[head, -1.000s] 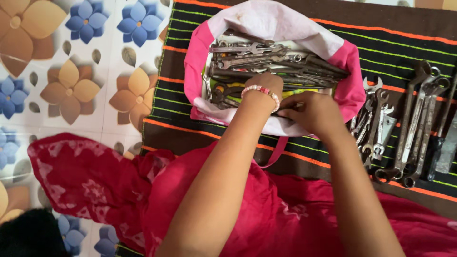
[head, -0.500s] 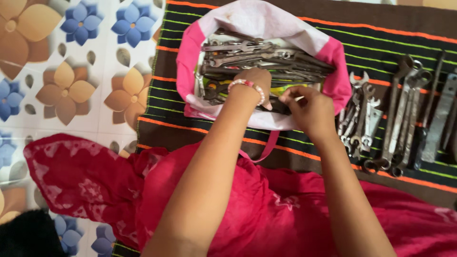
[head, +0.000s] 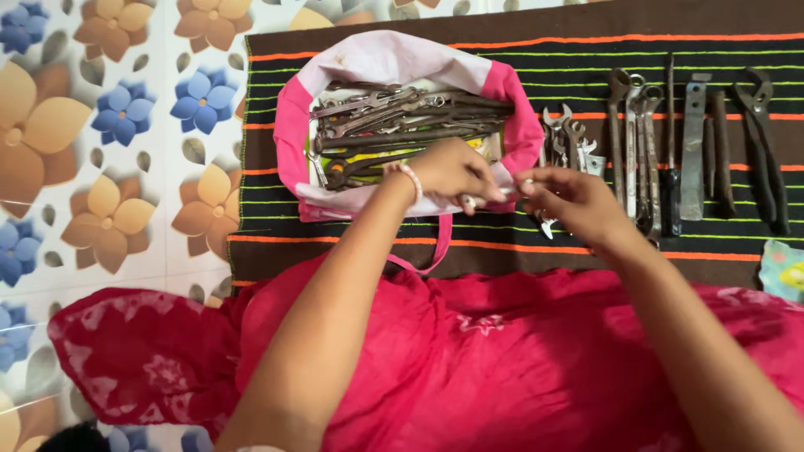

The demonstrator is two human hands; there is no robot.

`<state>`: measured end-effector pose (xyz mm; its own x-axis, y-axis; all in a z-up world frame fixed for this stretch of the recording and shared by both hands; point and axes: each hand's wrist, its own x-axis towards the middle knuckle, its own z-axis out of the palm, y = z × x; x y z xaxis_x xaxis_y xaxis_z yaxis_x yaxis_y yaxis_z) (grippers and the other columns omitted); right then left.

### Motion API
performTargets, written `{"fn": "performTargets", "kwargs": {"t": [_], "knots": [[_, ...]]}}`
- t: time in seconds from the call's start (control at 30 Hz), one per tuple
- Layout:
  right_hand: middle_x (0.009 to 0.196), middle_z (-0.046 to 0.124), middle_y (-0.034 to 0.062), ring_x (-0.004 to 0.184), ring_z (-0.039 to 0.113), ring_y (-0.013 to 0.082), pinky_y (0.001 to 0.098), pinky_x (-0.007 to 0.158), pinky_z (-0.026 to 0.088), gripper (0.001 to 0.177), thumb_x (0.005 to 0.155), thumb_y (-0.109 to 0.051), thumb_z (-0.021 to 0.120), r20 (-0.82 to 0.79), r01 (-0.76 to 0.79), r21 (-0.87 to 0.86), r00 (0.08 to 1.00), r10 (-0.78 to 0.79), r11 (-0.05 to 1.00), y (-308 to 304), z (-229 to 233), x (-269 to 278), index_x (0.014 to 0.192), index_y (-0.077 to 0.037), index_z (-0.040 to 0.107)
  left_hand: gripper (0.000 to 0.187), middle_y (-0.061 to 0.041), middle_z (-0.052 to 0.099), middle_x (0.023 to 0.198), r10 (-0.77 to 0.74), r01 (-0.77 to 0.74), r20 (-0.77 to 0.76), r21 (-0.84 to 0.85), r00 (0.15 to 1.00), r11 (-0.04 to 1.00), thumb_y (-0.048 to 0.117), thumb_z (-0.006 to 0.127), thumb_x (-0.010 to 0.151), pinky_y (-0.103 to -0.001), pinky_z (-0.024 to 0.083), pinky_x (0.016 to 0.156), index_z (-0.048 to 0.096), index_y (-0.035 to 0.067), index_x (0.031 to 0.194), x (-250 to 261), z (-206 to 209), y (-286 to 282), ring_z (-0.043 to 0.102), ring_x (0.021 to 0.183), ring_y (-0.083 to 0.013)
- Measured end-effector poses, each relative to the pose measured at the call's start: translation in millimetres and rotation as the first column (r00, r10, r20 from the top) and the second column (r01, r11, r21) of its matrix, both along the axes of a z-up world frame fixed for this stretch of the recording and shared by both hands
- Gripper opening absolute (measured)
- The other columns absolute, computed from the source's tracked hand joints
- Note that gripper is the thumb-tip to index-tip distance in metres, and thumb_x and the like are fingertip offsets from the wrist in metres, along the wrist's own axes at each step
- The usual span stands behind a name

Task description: The person sits on the floor and repeatedly takes metal tools from a pink and white bag, then places them in a row on a striped mat. The tools include wrenches, pliers, and other metal implements. The person continues this process throughout the clip.

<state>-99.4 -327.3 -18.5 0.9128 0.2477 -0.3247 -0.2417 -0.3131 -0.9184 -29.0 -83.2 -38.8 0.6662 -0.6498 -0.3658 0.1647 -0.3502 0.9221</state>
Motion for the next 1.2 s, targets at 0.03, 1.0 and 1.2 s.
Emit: {"fn": "performTargets", "kwargs": {"t": [0.03, 1.0, 1.2], "knots": [[0.103, 0.075, 0.0000, 0.090, 0.068, 0.0074, 0.0258, 0.080, 0.055, 0.035, 0.098, -0.026, 0.065, -0.021, -0.007, 0.037, 1.000, 0.008, 0.999, -7.6, 4.1, -4.5, 0.125, -0.005, 0.071, 0.025, -0.003, 0.076, 0.077, 0.002, -0.012, -0.091, -0.109, 0.996, 0.994, 0.020, 0.086, 0.080, -0.026, 0.061, 0.055, 0.080, -0.001, 0.090, -9.1, -2.7, -7.6, 0.070, 0.062, -0.0084], [0.078, 0.075, 0.0142, 0.066, 0.075, 0.0203, 0.0354, 0.063, 0.056, 0.021, 0.102, -0.024, 0.061, 0.140, 0.287, -0.440, 0.958, -0.251, 0.851, -61.2, -54.2, 20.9, 0.114, -0.019, 0.077, 0.038, -0.008, 0.081, 0.092, 0.650, -0.691, 0.337, 0.000, 0.681, 0.723, 0.025, 0.081, 0.085, -0.033, 0.059, 0.062, 0.073, 0.009, 0.118, -30.6, -99.4, -167.6, 0.077, 0.070, -0.0191], [0.091, 0.076, 0.0135, 0.075, 0.075, 0.0248, 0.0367, 0.065, 0.056, 0.022, 0.097, -0.019, 0.066, 0.389, 0.308, -0.463, 0.913, -0.122, 0.831, -56.5, -49.5, 25.3, 0.114, -0.017, 0.079, 0.037, -0.010, 0.079, 0.091, 0.550, -0.686, 0.491, 0.147, 0.676, 0.713, 0.029, 0.077, 0.087, -0.044, 0.058, 0.070, 0.072, 0.012, 0.120, -30.5, -83.4, -170.3, 0.075, 0.080, -0.0309]]}}
